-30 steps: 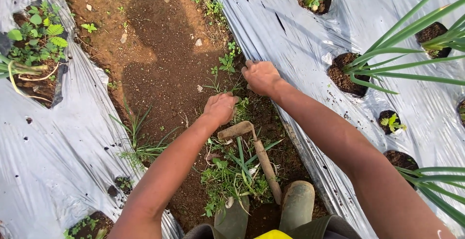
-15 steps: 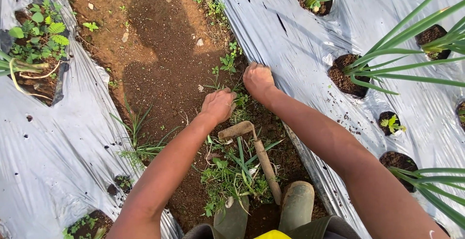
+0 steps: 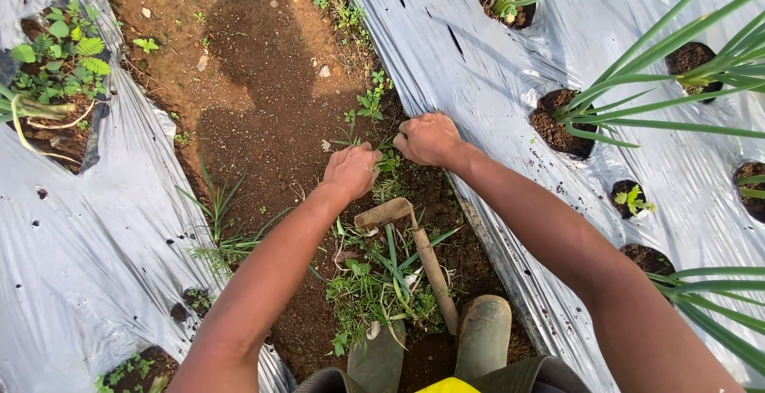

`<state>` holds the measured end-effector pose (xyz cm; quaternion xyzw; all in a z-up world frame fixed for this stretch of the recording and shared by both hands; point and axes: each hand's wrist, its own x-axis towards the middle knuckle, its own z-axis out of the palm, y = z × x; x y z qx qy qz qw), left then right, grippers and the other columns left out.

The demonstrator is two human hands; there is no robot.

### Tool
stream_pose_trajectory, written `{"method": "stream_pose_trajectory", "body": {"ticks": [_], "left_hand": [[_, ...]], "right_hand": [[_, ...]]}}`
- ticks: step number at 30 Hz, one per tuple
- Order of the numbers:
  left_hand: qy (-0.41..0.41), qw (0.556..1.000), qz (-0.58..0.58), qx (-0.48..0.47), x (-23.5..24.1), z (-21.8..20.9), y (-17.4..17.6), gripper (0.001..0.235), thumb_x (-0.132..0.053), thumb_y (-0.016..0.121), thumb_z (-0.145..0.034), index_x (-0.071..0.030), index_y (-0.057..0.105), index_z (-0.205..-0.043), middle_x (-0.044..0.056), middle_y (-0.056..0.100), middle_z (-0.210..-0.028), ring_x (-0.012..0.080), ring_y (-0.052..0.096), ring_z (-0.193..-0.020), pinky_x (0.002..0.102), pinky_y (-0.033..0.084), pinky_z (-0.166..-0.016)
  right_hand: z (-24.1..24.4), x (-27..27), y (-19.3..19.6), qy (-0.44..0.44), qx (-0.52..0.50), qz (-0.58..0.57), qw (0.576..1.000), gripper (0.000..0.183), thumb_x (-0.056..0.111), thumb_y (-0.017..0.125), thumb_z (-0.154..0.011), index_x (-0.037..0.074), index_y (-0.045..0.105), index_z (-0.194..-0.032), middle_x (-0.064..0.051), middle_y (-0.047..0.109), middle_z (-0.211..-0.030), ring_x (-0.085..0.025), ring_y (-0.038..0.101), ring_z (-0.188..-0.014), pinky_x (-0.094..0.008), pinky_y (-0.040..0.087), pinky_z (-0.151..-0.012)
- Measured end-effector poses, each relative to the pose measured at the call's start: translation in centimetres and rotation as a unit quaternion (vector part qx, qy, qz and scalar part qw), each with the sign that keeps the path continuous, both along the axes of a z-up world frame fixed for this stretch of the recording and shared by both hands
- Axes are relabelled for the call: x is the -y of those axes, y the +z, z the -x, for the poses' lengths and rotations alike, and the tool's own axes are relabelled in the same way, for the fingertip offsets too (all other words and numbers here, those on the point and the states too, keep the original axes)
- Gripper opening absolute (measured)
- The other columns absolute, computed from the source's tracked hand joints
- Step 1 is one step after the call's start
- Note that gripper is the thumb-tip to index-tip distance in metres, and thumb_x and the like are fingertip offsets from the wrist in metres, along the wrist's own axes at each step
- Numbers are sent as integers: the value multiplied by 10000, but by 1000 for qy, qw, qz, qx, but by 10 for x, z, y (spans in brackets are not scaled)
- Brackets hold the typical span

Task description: Weeding around scallion plants and planting new scallions in a field covered with plastic mulch using a hand hoe.

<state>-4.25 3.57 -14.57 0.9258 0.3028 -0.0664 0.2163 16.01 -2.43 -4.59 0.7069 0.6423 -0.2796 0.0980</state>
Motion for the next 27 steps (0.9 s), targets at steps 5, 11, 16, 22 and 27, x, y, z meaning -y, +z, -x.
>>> {"method": "stream_pose_trajectory", "body": {"ticks": [5, 11, 16, 22, 27], "left_hand": [[66, 994, 78, 28, -3, 4, -20, 77, -281, 672, -896, -219, 680, -940, 72, 721, -1018, 309, 704, -990, 439, 593, -910], [140, 977, 158, 39, -3, 12, 57, 56, -223, 604, -884, -176, 630, -866, 59, 635, -829, 306, 667, -853, 464, 578, -857], [285, 898, 324, 78, 4, 21, 124, 198, -247, 577, -909, -221, 512, -723, 33, 589, -715, 264, 693, -843, 449, 545, -932], [278, 916, 279, 70, -2, 37, 130, 135, -192, 532, -872, -158, 631, -786, 83, 639, -762, 320, 694, -913, 486, 534, -920], [84, 993, 82, -31, -11, 55, 62, 150, -152, 507, -914, -132, 618, -816, 122, 699, -906, 310, 720, -908, 464, 595, -949]], "right_hand": [[4, 37, 14, -8, -176, 72, 982, 376, 333, 463, -1075, 43, 684, -1170, -205, 719, -1033, -357, 705, -1059, -515, 517, -1049], [16, 70, 28, -6, -181, 111, 977, 336, 331, 534, -1060, 80, 634, -1259, -168, 687, -1181, -371, 598, -1305, -543, 470, -1126], [39, 125, -15, 22, -121, 160, 979, 754, 743, 313, -1029, 86, 669, -925, -155, 691, -792, -279, 729, -864, -419, 626, -852], [67, 173, -4, -44, -157, 175, 971, 783, 565, 341, -1092, -96, 351, -1511, -313, 521, -1445, -477, 405, -1445, -612, 392, -1217], [63, 193, 5, -151, -224, 75, 960, 493, 523, 489, -1000, 55, 635, -1050, -203, 734, -906, -396, 727, -1059, -659, 465, -1126]]}}
